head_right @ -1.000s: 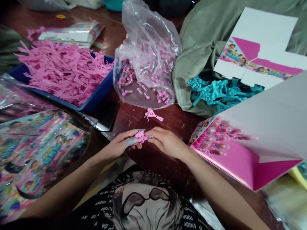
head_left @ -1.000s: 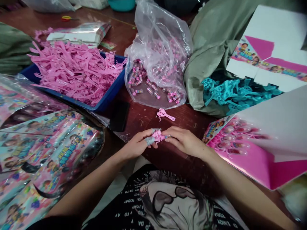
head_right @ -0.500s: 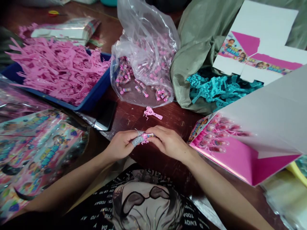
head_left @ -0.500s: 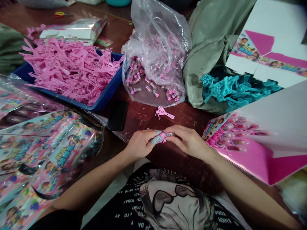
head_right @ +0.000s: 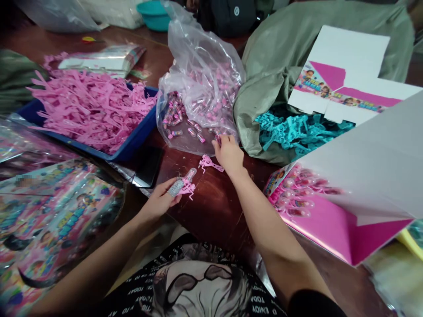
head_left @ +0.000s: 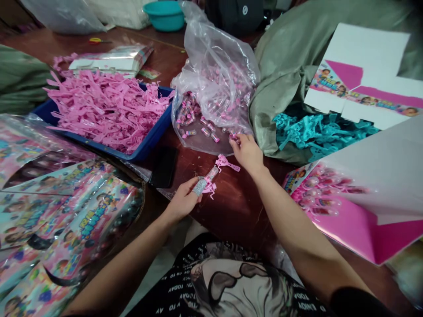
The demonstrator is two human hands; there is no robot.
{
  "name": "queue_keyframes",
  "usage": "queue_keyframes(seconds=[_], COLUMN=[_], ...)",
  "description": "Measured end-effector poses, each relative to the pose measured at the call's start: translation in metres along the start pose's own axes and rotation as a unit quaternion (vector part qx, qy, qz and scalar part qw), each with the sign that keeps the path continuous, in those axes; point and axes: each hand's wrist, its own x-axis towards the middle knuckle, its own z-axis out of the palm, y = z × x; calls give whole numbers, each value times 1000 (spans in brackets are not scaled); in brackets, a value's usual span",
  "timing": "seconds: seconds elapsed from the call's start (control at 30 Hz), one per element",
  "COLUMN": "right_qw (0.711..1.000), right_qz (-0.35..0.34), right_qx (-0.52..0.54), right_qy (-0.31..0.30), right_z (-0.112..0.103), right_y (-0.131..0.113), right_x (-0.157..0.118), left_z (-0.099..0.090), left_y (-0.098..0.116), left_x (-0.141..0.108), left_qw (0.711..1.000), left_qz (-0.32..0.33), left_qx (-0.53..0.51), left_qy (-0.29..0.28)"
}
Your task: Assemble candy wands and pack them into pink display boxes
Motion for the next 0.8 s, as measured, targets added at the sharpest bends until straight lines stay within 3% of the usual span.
queue_keyframes(seconds=[0.1,0.2,0.3,0.37,0.47,0.53,0.67,0.8], right_qw=[998,998,998,985,908,881,912,922], right_qz=[32,23,-27,-100,-133,-106,-148,-206], right_qx=[-47,-41,-10,111,364,427,364,318], right_qy=[-12,-38,-61,-90,-162,-173,-118,-75], right_z=[20,21,5,-9,-24,-31,-50,-69], right_y=[-8,-13,-10,-4,11,20,31,34], right_x=[39,45,12,-27,-89,-118,-137,-140], left_z=[13,19,16,12,11,15,28,40], left_y=[-4,-2,-1,-2,-2,3,28,49], left_x=[4,3,-1,-3,-3,-2,1,0], left_qw=[997,994,986,976,963,960,968,982], left_qz=[-8,-12,-74,-108,-119,-113,-91,-14], left_qx=[-80,-108,-149,-189,-238,-246,-203,-136], left_qy=[-2,21,32,12,-37,-69,-114,-134])
